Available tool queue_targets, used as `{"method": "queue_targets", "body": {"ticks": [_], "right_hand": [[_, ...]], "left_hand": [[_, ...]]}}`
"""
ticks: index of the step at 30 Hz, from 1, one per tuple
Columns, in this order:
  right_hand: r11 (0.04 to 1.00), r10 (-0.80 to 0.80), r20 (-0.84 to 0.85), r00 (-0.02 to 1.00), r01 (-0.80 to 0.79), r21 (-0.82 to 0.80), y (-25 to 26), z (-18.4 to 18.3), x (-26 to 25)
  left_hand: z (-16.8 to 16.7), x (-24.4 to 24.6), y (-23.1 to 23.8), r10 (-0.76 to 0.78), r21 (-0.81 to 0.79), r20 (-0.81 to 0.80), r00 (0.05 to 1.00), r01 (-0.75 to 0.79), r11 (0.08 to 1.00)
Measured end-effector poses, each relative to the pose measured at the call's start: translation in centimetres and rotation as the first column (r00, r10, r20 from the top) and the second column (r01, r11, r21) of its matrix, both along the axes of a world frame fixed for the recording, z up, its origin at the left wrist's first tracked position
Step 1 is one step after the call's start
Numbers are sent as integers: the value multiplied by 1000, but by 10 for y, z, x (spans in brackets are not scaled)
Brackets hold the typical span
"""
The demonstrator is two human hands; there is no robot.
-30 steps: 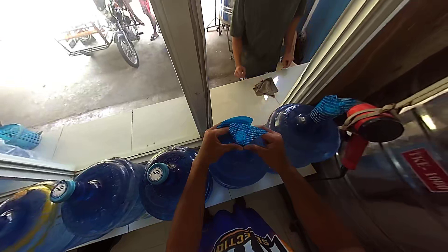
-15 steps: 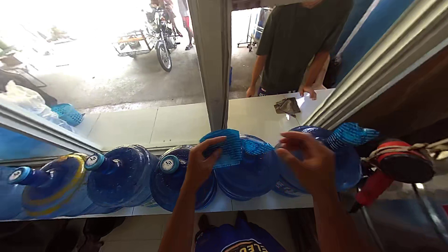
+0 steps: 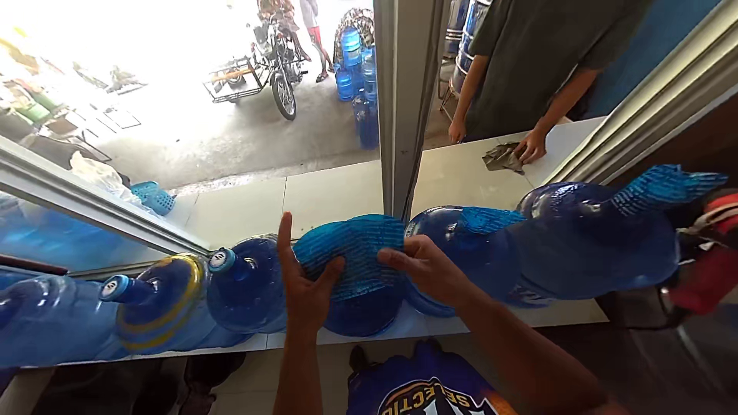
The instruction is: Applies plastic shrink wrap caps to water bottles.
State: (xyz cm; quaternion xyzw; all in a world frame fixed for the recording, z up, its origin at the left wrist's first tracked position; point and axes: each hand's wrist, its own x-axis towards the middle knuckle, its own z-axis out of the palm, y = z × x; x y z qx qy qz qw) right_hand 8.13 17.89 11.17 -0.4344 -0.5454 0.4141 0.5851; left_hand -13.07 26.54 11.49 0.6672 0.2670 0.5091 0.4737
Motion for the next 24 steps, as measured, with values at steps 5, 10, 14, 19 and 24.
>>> {"method": "queue_targets", "body": {"ticks": [5,10,14,19,24], "right_hand": [[976,-219,53,974,219,8,34,-1,-11],[885,-464,-56,884,461,-60,79,-23,-10],[919,-393,-148,908,385,-83,77,-11,-38],[967,-248,29,968,250,-57,85,15,-65],[927,-296,214,931,334,-171,100,6,-65]], "left_hand": [[4,-49,51,122,75,-64,990,-118,990],[-14,-76,91,209,268,-237,949,-143,953],[-38,-72,106,53,207,-300,952,11,978],[-45,-44,99,-96,-236,95,991,116,965],[-34,-35,87,-144,-284,224,964,206,936]]}}
